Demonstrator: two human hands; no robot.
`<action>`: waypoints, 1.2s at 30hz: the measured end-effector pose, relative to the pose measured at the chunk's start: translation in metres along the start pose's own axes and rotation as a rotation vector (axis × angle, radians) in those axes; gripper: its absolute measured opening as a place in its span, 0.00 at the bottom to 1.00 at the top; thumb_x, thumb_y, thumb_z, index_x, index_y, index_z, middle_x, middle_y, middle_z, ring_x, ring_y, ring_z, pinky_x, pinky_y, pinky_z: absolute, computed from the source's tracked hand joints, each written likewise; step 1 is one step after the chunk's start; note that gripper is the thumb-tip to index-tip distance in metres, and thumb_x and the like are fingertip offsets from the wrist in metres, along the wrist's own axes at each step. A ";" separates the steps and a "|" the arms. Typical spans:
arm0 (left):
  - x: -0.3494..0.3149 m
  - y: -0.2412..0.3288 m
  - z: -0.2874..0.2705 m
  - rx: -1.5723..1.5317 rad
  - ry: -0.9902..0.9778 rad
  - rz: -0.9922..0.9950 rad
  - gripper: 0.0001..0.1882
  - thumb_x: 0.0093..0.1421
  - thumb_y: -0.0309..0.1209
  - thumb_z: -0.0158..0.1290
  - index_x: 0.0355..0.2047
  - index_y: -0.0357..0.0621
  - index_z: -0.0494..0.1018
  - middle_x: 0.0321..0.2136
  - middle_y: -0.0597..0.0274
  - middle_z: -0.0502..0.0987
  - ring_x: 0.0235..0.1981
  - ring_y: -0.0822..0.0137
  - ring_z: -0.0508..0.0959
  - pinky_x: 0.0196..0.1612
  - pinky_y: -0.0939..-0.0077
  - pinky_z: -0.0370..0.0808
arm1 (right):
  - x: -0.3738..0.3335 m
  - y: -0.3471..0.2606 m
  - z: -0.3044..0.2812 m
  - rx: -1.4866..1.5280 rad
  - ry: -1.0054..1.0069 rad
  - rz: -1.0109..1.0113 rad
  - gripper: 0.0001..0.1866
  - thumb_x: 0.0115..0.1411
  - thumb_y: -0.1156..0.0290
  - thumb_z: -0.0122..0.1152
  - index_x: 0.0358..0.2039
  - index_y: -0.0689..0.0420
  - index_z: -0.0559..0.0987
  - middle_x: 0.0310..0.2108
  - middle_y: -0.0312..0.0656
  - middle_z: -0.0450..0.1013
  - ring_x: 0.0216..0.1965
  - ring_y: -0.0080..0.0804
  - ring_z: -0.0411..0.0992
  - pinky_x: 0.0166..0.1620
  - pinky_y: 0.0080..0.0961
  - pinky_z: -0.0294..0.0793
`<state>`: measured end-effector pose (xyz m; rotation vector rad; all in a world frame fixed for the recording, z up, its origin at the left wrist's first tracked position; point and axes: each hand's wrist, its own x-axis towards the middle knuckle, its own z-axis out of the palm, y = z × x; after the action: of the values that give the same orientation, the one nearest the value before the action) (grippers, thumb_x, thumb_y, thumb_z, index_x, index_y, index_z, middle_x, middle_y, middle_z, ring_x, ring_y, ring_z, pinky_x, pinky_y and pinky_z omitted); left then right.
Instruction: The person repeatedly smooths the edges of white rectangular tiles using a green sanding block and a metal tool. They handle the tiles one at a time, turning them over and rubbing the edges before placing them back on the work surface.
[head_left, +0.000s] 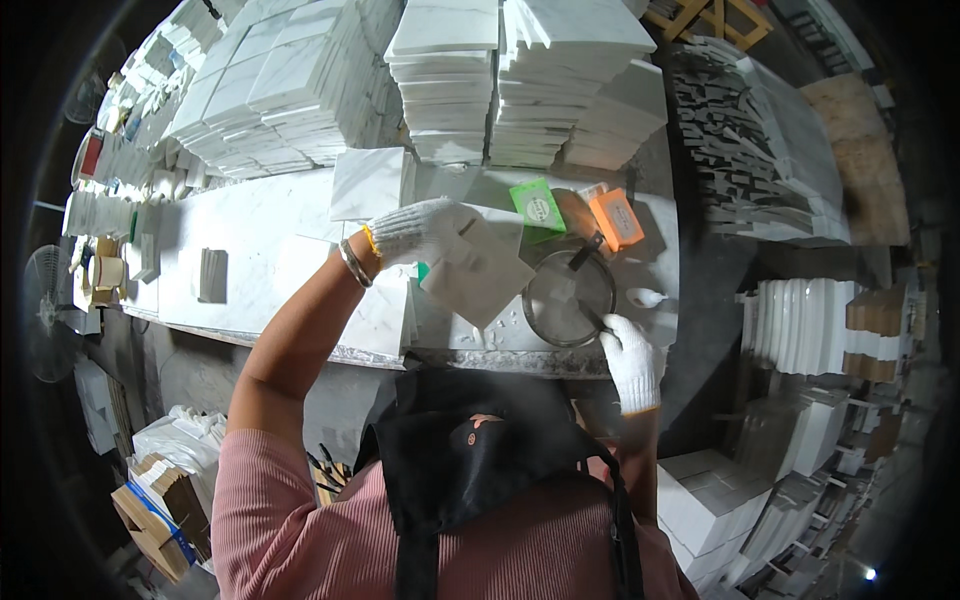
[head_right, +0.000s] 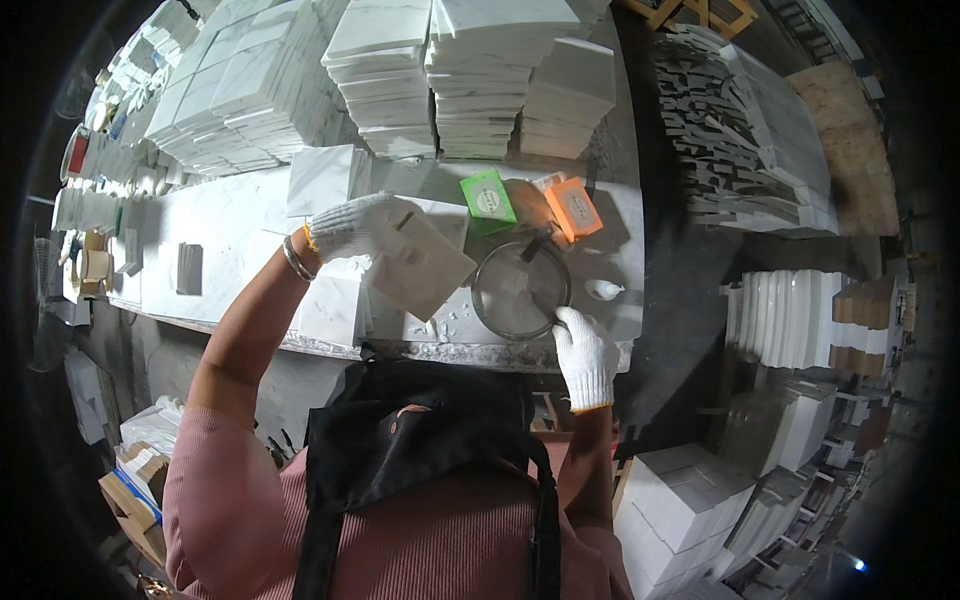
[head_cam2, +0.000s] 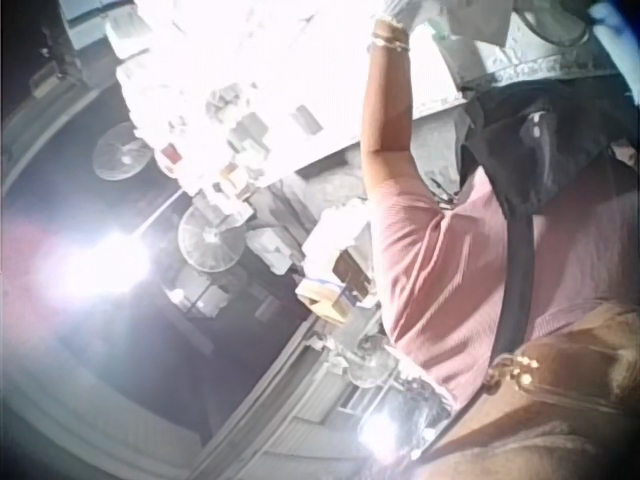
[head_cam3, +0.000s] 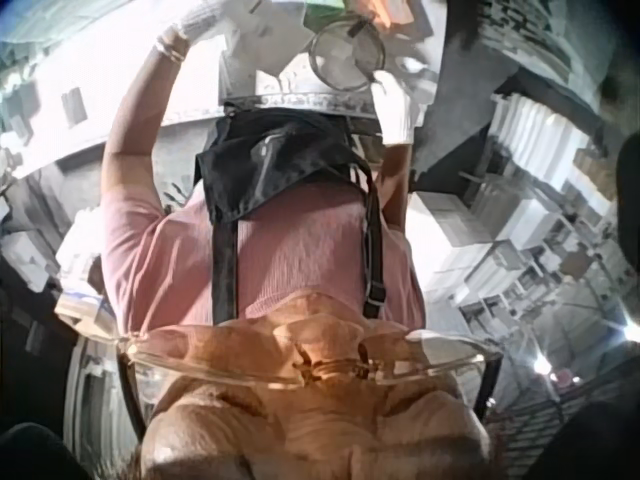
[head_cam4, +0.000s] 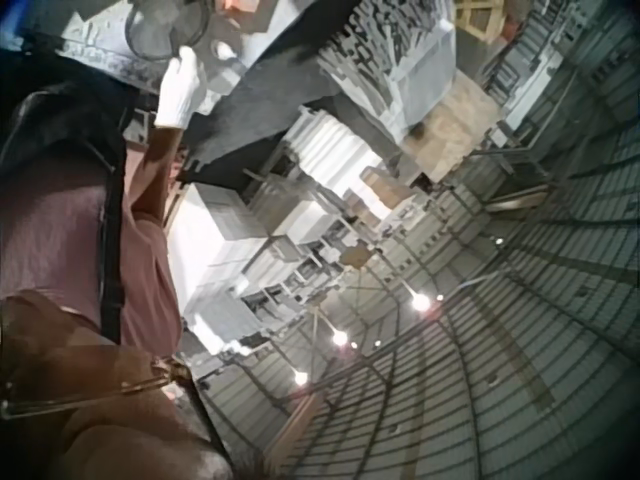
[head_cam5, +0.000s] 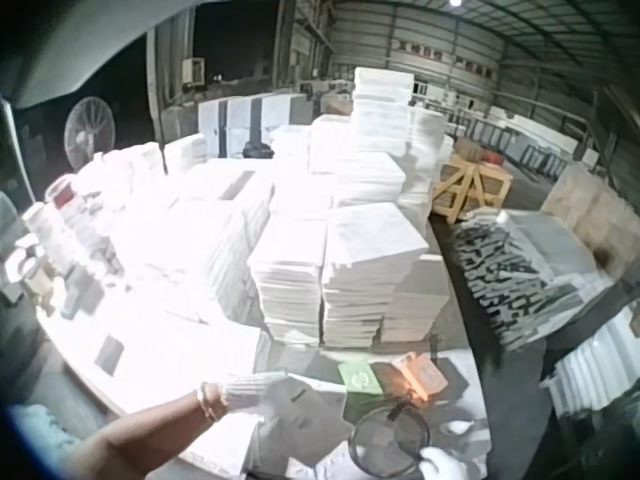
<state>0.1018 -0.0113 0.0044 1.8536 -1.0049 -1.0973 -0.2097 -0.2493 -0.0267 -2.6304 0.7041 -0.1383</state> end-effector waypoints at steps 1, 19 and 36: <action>0.002 0.001 -0.001 0.070 0.026 0.023 0.23 0.49 0.36 0.67 0.44 0.37 0.78 0.32 0.58 0.82 0.33 0.70 0.78 0.39 0.72 0.76 | 0.001 0.000 0.000 -0.012 -0.010 -0.008 0.13 0.55 0.66 0.64 0.42 0.48 0.81 0.36 0.43 0.79 0.38 0.47 0.77 0.41 0.41 0.76; -0.054 0.007 0.083 0.548 0.560 0.176 0.53 0.36 0.49 0.72 0.62 0.39 0.64 0.65 0.47 0.61 0.68 0.42 0.58 0.65 0.48 0.60 | 0.052 -0.068 -0.023 0.821 -0.174 0.104 0.14 0.63 0.78 0.57 0.49 0.62 0.77 0.39 0.40 0.77 0.31 0.19 0.74 0.33 0.17 0.74; -0.039 -0.020 0.073 0.521 0.601 0.326 0.41 0.45 0.39 0.66 0.60 0.43 0.66 0.63 0.46 0.64 0.66 0.41 0.61 0.64 0.51 0.64 | 0.073 -0.087 0.001 0.437 -0.128 -0.296 0.14 0.60 0.75 0.63 0.47 0.56 0.82 0.39 0.43 0.81 0.37 0.32 0.80 0.40 0.26 0.78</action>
<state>0.0276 0.0165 -0.0261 2.1219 -1.2252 -0.0537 -0.1064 -0.2165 0.0075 -2.2781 0.2057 -0.1826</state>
